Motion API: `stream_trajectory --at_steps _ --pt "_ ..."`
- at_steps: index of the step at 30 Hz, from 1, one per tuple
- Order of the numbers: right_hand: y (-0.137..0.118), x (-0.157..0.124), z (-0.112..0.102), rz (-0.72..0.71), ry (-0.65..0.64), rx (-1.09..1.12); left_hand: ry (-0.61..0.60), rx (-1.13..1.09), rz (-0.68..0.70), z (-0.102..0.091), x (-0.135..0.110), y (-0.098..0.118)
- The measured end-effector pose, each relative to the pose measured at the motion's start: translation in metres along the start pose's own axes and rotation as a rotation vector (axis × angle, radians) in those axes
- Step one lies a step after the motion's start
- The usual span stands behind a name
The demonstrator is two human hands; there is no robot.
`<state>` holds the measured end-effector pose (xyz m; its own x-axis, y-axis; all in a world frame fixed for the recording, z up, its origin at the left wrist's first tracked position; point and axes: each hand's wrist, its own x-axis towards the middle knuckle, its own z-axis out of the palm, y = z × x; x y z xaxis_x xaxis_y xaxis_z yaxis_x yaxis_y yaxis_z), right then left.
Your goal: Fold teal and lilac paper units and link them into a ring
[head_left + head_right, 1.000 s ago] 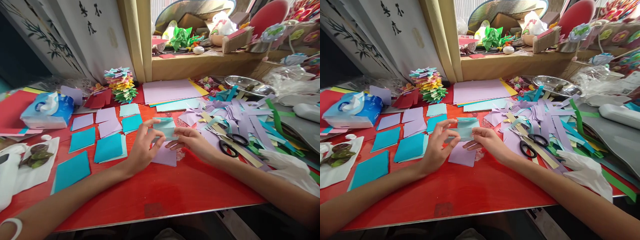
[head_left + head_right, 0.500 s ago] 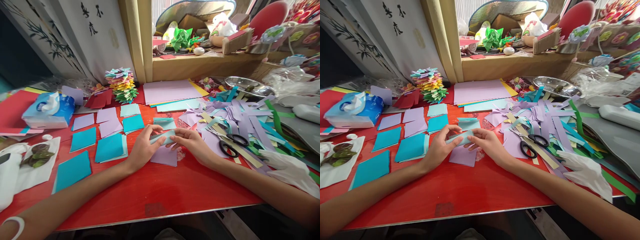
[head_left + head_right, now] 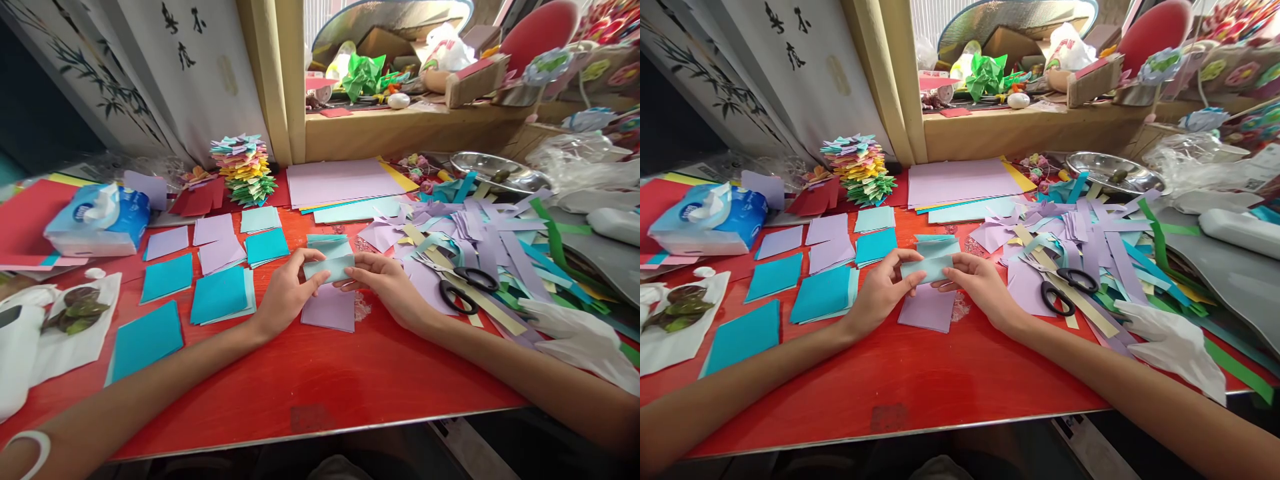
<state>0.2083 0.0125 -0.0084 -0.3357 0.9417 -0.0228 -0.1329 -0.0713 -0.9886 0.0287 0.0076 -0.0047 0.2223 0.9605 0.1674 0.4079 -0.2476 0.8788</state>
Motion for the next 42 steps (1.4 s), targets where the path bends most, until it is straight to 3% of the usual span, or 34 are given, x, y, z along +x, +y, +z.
stream_trajectory --at_steps 23,29,34,40,42 --pt "0.0 -0.001 0.004 0.027 -0.015 0.017 0.033 0.044 -0.05 0.001 0.0 0.003" --pt "-0.001 -0.001 0.006 0.049 -0.034 -0.053 -0.004 0.123 0.059 0.0 0.002 0.002" --pt "0.0 -0.002 0.003 -0.063 0.007 -0.081 -0.124 0.124 0.049 -0.001 0.001 0.004" --pt "-0.005 -0.003 0.001 -0.031 -0.192 -0.292 -0.191 0.122 0.083 -0.001 0.001 0.007" --pt "-0.009 -0.002 0.0 -0.006 -0.183 -0.307 -0.173 0.108 0.112 -0.002 0.0 0.007"
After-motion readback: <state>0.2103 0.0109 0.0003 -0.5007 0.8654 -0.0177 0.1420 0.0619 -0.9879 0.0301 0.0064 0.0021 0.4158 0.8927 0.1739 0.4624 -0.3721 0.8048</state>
